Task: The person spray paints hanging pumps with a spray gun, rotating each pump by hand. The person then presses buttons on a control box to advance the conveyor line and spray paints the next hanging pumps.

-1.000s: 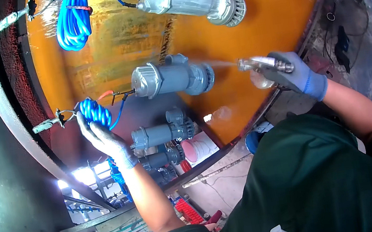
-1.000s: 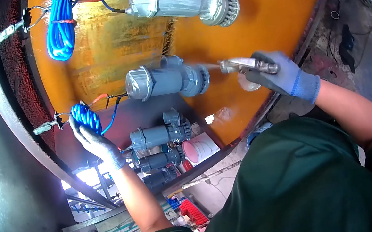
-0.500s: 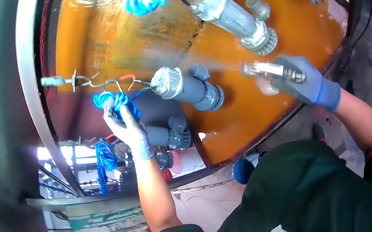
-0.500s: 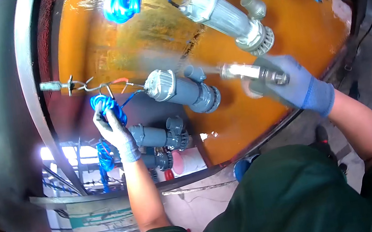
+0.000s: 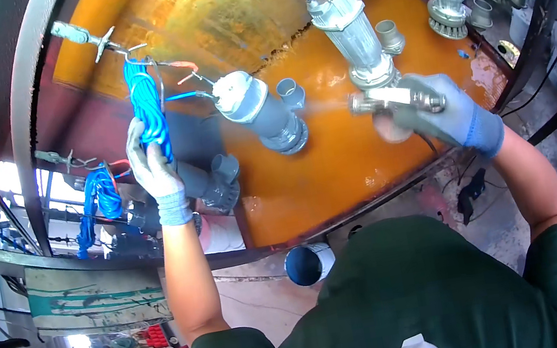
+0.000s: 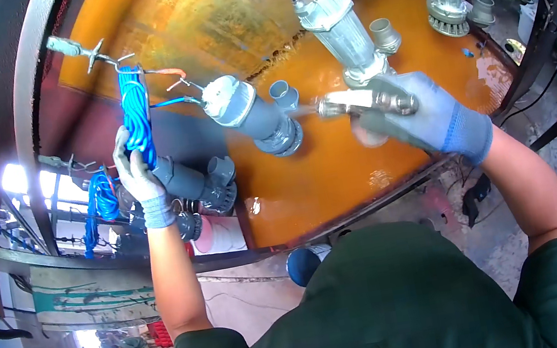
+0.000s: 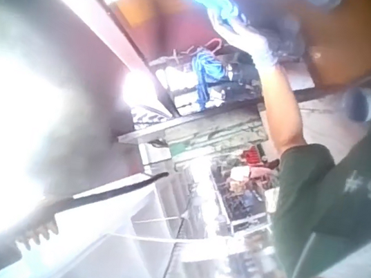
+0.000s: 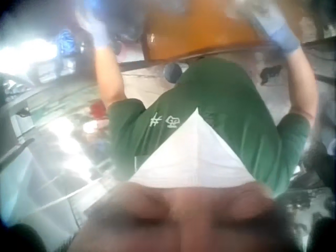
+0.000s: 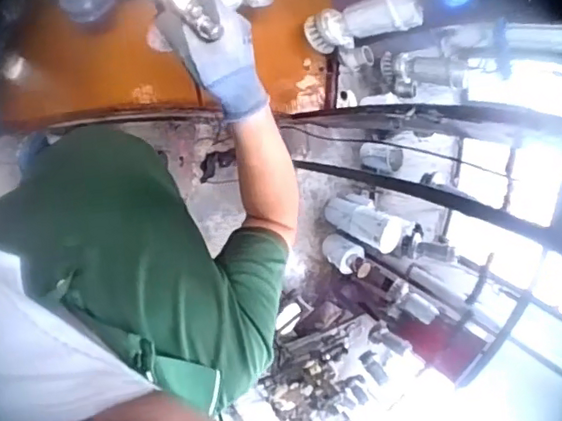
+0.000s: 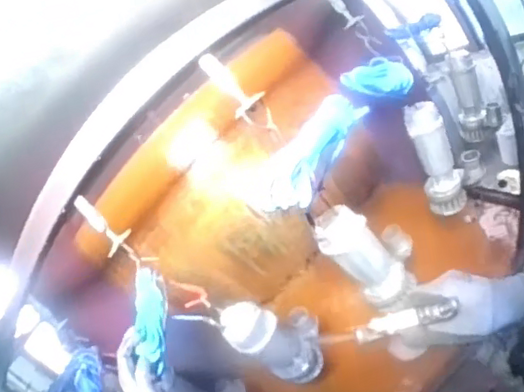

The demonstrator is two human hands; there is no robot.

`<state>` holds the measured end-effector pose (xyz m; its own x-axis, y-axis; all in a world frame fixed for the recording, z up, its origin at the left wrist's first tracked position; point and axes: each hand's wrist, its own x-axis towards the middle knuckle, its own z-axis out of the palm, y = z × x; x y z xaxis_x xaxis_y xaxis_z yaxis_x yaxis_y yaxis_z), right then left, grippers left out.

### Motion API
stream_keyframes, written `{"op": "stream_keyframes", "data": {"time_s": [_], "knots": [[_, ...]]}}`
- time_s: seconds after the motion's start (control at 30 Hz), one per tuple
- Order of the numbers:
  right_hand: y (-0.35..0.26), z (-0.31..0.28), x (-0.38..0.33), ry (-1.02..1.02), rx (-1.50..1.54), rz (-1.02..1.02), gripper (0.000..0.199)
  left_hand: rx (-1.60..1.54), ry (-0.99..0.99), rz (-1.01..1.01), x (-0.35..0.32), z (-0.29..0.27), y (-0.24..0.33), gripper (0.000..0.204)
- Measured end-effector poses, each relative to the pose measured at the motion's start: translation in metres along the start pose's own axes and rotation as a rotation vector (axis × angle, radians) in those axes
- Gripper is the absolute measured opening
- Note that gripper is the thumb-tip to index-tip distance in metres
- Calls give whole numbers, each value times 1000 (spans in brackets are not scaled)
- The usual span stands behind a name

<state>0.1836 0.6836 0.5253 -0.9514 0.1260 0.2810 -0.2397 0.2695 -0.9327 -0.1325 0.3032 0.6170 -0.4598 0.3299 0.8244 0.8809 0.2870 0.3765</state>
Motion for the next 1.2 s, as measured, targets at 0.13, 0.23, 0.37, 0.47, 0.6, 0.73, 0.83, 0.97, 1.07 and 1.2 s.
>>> {"op": "stream_keyframes", "data": {"time_s": [0.13, 0.23, 0.37, 0.47, 0.6, 0.73, 0.83, 0.97, 1.07, 1.2], "knots": [[3, -13, 5, 107, -3, 38, 34, -51, 74, -45, 2, -9, -29, 41], [-4, -9, 2, -26, -146, -113, 34, -27, 111, -80, 5, -20, -47, 36], [-19, -13, 16, 187, -89, -88, 22, 215, 128, -100, 13, -30, -65, 33], [-40, -16, 8, -3, -115, 26, 20, 375, 131, 42, 21, -33, -89, 35], [-38, -19, 23, 41, -227, -38, 31, 211, 206, -114, 22, -37, -111, 43], [-53, -23, 30, -75, -203, -94, 27, 270, 296, -192, -18, -23, -102, 53], [-60, -19, 43, -146, -293, -129, 28, 145, 230, -187, -107, -11, -105, 52], [-54, -14, 71, 20, -125, -104, 32, -23, -64, -434, -275, 15, -105, 41], [-92, -3, 73, -221, -135, -126, 34, 85, -103, -1001, -499, 7, -168, 31], [-71, -8, 93, -111, -196, -105, 40, 303, -523, -1003, -654, -16, -109, 37]]}}
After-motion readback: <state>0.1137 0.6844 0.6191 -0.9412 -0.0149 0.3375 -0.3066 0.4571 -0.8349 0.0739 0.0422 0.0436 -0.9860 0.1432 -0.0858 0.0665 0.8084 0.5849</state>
